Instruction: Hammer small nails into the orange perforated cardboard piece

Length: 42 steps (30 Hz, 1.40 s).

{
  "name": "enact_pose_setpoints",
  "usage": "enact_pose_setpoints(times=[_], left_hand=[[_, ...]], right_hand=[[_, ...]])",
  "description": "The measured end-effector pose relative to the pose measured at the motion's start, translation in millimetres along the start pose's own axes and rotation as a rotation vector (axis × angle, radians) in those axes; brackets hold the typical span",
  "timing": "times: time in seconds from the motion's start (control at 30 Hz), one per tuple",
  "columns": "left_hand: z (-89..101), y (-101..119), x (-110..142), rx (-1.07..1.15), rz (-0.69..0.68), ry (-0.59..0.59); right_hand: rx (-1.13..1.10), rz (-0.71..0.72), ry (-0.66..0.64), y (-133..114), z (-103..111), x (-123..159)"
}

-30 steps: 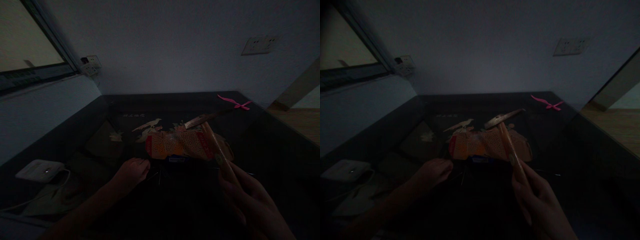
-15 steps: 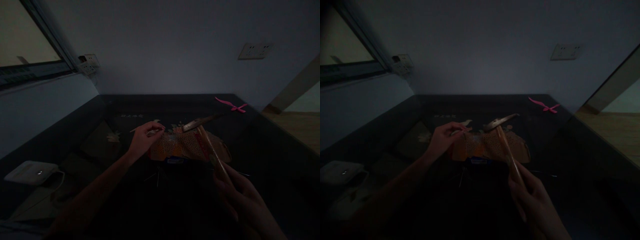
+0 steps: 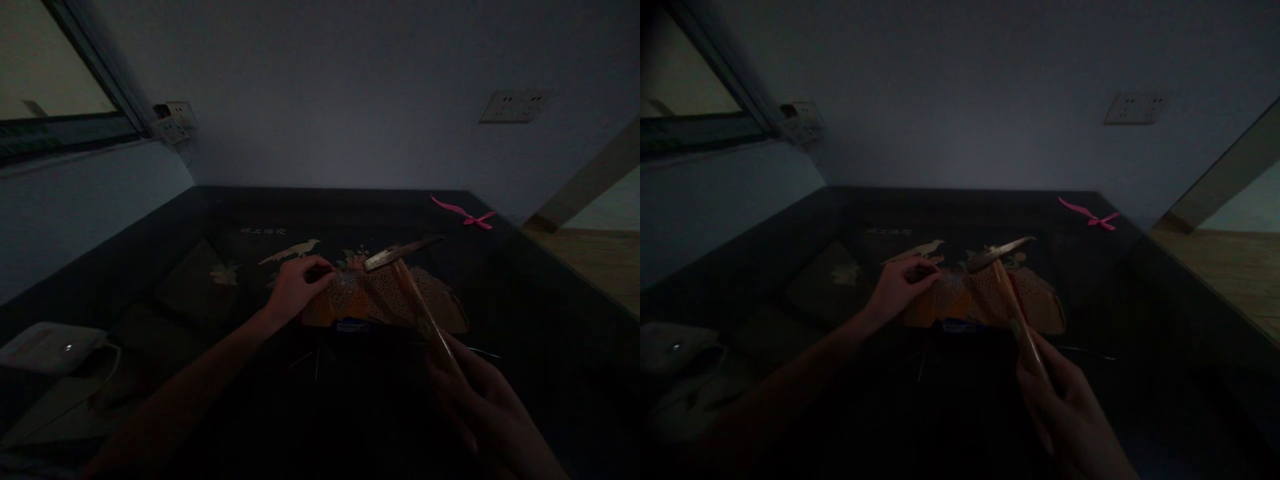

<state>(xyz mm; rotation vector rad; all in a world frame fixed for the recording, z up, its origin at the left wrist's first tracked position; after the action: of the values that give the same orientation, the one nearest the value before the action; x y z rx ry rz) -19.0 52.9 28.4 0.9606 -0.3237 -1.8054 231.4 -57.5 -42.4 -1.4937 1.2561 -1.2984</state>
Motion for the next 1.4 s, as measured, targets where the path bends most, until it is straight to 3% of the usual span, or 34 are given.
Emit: enact_pose_setpoints(times=[0.3,0.47,0.7,0.9,1.07,1.27,1.4], left_hand=[[-1.5,-6.8,2.4,-0.005,0.01,0.013],[-4.5,-10.5,3.3,0.077,0.013,0.01],[-2.3,-11.1,4.7,0.033,0.043,0.022],[1.9,-7.4,5.3,-0.02,0.042,0.033],[1.7,-7.6,4.7,0.001,0.041,0.03],[1.3,-6.8,4.7,-0.043,0.025,0.023],[0.1,-8.2,4.6,0.004,0.017,0.028]], right_hand=[[0.045,-0.041,-0.051,-1.7,-12.8,2.2],[0.242,0.065,-0.079,-37.9,-17.7,-3.3],[0.557,0.299,-0.286,-92.9,-57.6,-1.4],[0.616,0.204,-0.364,-86.0,-73.1,-1.6],[0.66,0.196,-0.326,-90.7,-68.2,-0.3],[0.653,0.132,-0.396,-82.4,-75.6,3.7],[0.638,0.202,-0.311,-90.2,-68.4,3.0]])
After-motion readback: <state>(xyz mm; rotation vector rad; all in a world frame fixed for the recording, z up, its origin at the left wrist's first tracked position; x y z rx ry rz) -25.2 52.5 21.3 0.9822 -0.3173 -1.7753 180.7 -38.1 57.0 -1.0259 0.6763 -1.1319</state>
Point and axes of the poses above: each hand's wrist, its own x-axis away from the middle knuckle, its own z-axis out of the back of the hand, y = z × x, the point moved 10 cm from there along -x, towards the middle knuckle, and after that the axes turned 11 degrees about -x, right-handed, at the moved point
